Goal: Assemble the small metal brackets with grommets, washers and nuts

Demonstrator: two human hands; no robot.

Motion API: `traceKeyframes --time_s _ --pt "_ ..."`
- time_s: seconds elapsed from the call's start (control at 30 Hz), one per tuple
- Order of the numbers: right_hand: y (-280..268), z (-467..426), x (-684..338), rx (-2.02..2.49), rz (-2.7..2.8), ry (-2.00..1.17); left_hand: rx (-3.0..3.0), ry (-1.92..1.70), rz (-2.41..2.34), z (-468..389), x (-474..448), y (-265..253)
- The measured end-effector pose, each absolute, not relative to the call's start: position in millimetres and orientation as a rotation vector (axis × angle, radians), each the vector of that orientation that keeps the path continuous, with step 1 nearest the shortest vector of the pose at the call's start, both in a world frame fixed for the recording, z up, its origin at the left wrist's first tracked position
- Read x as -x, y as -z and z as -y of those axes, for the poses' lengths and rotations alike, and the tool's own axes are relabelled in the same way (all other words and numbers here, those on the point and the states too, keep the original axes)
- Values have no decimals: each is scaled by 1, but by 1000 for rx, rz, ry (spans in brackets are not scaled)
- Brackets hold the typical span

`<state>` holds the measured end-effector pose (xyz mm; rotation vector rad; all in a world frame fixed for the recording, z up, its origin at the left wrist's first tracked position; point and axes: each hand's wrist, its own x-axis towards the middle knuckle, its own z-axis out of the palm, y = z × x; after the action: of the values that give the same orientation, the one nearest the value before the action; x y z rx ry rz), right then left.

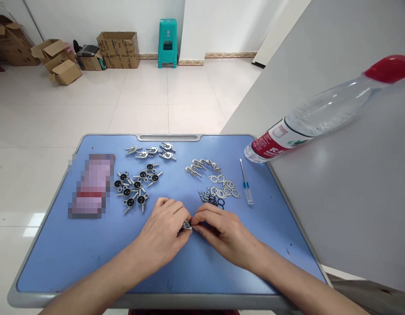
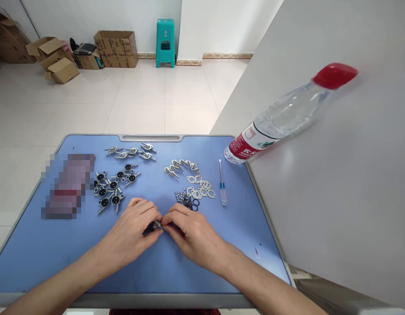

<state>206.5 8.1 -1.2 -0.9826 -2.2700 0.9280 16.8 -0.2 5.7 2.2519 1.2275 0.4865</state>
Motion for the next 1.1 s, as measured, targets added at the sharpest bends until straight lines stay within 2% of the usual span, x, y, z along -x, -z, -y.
traceKeyframes --time_s 0.13,0.57,0.77,0.87,1.1 --pt "0 -9 -206 1039 2223 -989 -2267 -495 -1228 0 -17 -5" --pt "5 -7 -212 830 2537 -310 -2268 -513 -1224 1 -17 -4" --pt "-1 -4 -213 771 2689 -220 -2264 -515 -1225 0 -17 -5" --pt "-3 -5 -215 779 2654 -266 -2261 -522 -1231 1 -17 -5" --pt "-5 -14 -219 877 2438 -789 -2288 -511 -1235 1 -17 -4"
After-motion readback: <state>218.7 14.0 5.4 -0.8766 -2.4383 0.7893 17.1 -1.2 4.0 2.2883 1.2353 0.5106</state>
